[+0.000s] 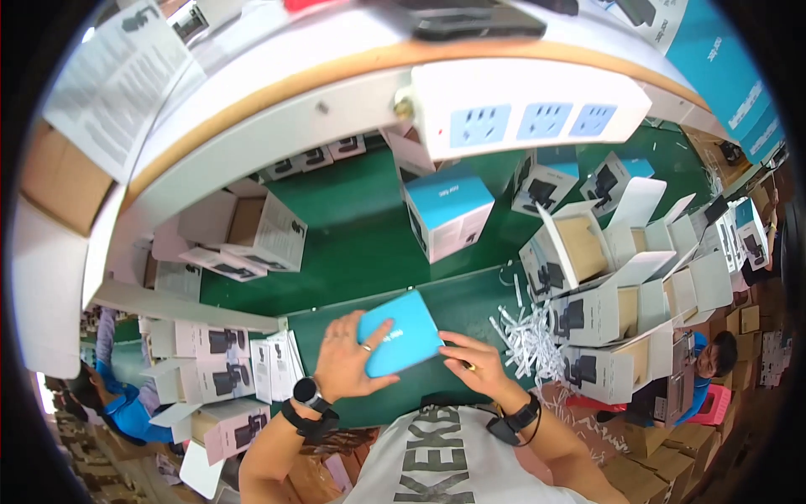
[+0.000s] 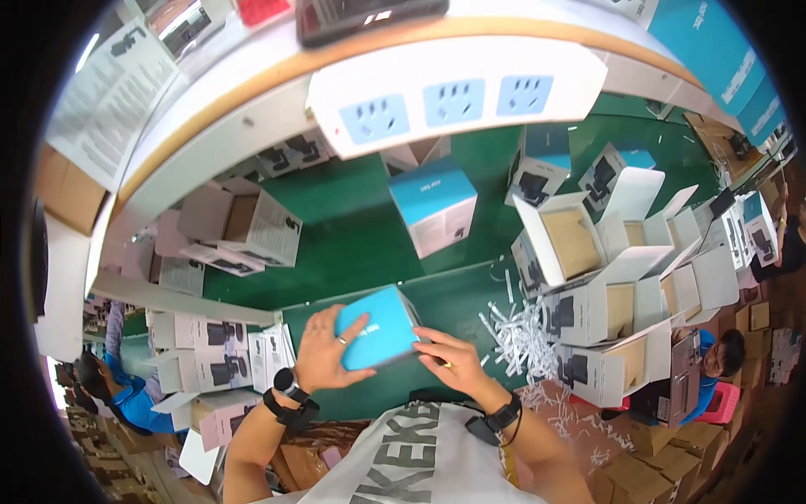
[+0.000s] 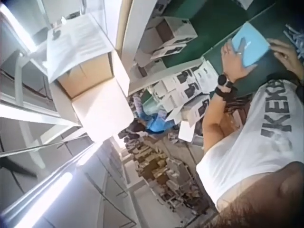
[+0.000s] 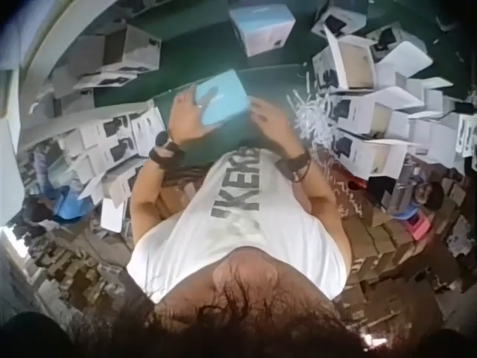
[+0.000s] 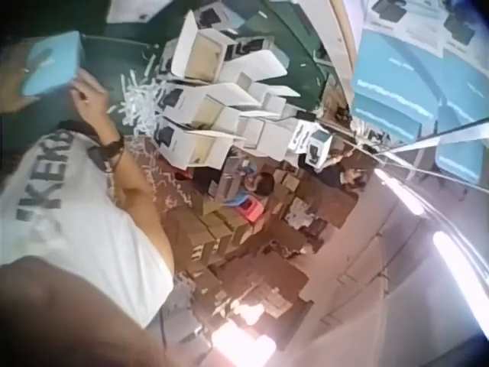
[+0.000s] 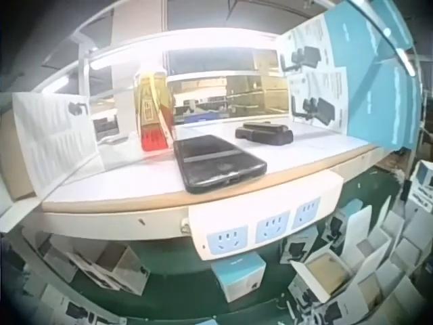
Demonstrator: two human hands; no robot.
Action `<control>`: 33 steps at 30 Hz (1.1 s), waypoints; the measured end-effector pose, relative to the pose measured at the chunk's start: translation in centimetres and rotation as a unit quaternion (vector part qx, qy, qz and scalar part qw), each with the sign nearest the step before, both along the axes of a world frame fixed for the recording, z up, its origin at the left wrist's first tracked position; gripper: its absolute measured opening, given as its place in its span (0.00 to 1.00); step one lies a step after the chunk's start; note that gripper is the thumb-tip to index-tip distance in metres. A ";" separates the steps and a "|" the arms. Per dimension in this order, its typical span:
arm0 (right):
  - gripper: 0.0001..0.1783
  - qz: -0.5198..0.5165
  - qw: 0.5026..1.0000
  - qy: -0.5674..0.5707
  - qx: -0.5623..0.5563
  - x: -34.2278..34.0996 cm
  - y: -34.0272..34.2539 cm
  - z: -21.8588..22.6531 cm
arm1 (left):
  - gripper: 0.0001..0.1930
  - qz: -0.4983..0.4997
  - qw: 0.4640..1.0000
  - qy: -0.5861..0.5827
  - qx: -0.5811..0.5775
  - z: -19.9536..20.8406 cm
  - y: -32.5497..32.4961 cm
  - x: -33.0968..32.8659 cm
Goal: The person packs a microphone by placing a manual into a box, closing the lid, and using a tool to seal it with tape. They repeat this process for several more units, setting each finished box aside on a shelf.
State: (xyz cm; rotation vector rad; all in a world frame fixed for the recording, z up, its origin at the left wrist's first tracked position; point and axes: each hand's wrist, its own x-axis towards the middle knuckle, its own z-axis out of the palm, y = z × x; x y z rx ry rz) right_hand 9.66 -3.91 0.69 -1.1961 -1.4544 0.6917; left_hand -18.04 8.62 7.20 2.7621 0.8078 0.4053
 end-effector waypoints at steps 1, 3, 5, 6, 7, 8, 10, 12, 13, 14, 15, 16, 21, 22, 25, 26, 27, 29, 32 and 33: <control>0.13 -0.038 0.999 0.021 -0.023 -0.1 -0.5 0.1 | 0.50 0.051 0.999 -0.015 0.007 -0.3 1.7 -0.2; 0.12 -0.070 0.988 0.078 -0.110 1.4 -1.7 -2.8 | 0.47 0.166 0.985 -0.042 0.017 -1.1 6.2 -0.1; 0.14 -0.090 0.948 0.144 -0.269 3.5 -3.7 -5.4 | 0.45 0.286 0.957 -0.046 0.026 -1.8 11.8 0.5; 0.15 -0.088 0.927 0.150 -0.334 4.5 -4.9 -6.4 | 0.43 0.337 0.940 -0.042 0.031 -2.3 14.6 1.0; 0.16 -0.087 0.913 0.205 -0.343 4.9 -6.2 -7.5 | 0.43 0.336 0.940 -0.040 0.036 -3.7 17.1 0.9; 0.16 -0.085 0.896 0.258 -0.350 4.9 -7.4 -8.6 | 0.41 0.392 0.916 0.038 0.075 -5.5 19.9 0.7; 0.16 -0.097 0.862 0.335 -0.368 4.2 -9.3 -9.7 | 0.39 0.445 0.879 0.116 0.124 -6.5 25.1 -0.8; 0.17 -0.105 0.821 0.409 -0.385 3.8 -10.6 -10.7 | 0.26 0.198 0.971 0.016 0.132 -5.6 29.3 -2.1; 0.17 -0.117 0.805 0.435 -0.386 3.7 -11.5 -11.2 | 0.26 0.188 0.973 0.014 0.134 -5.4 30.1 -0.1; 0.17 -0.127 0.789 0.460 -0.387 3.6 -12.0 -11.8 | 0.26 0.170 0.976 0.025 0.133 -5.7 30.0 1.7; 0.18 -0.131 0.773 0.484 -0.388 3.5 -11.8 -12.2 | 0.25 0.156 0.978 0.039 0.134 -5.2 30.1 2.5; 0.18 -0.125 0.773 0.488 -0.385 3.4 -11.2 -12.2 | 0.25 0.147 0.978 0.055 0.136 -3.9 30.9 5.7; 0.16 -0.056 0.810 0.450 -0.373 5.1 -7.4 -11.2 | 0.23 0.105 0.978 0.124 0.133 -0.7 31.5 19.4; 0.16 -0.057 0.825 0.424 -0.370 5.8 -6.6 -10.7 | 0.23 0.097 0.977 0.137 0.132 -0.8 30.6 20.2; 0.15 -0.074 0.841 0.401 -0.355 6.5 -6.9 -10.4 | 0.21 0.075 0.973 0.175 0.127 0.6 30.1 17.7; 0.15 -0.094 0.841 0.405 -0.345 7.1 -7.6 -10.6 | 0.21 0.070 0.972 0.188 0.125 1.1 29.6 16.1; 0.15 -0.114 0.842 0.408 -0.335 7.4 -8.2 -10.8 | 0.21 0.066 0.970 0.200 0.122 1.6 29.4 14.9; 0.15 -0.120 0.843 0.407 -0.330 7.8 -10.1 -11.8 | 0.20 0.057 0.968 0.219 0.112 1.9 27.7 12.6; 0.14 -0.103 0.843 0.398 -0.348 6.8 -10.6 -13.1 | 0.19 0.081 0.960 0.257 0.073 2.1 25.3 9.7; 0.14 -0.085 0.857 0.373 -0.345 6.6 -10.3 -12.7 | 0.19 0.078 0.959 0.264 0.064 2.4 24.3 8.4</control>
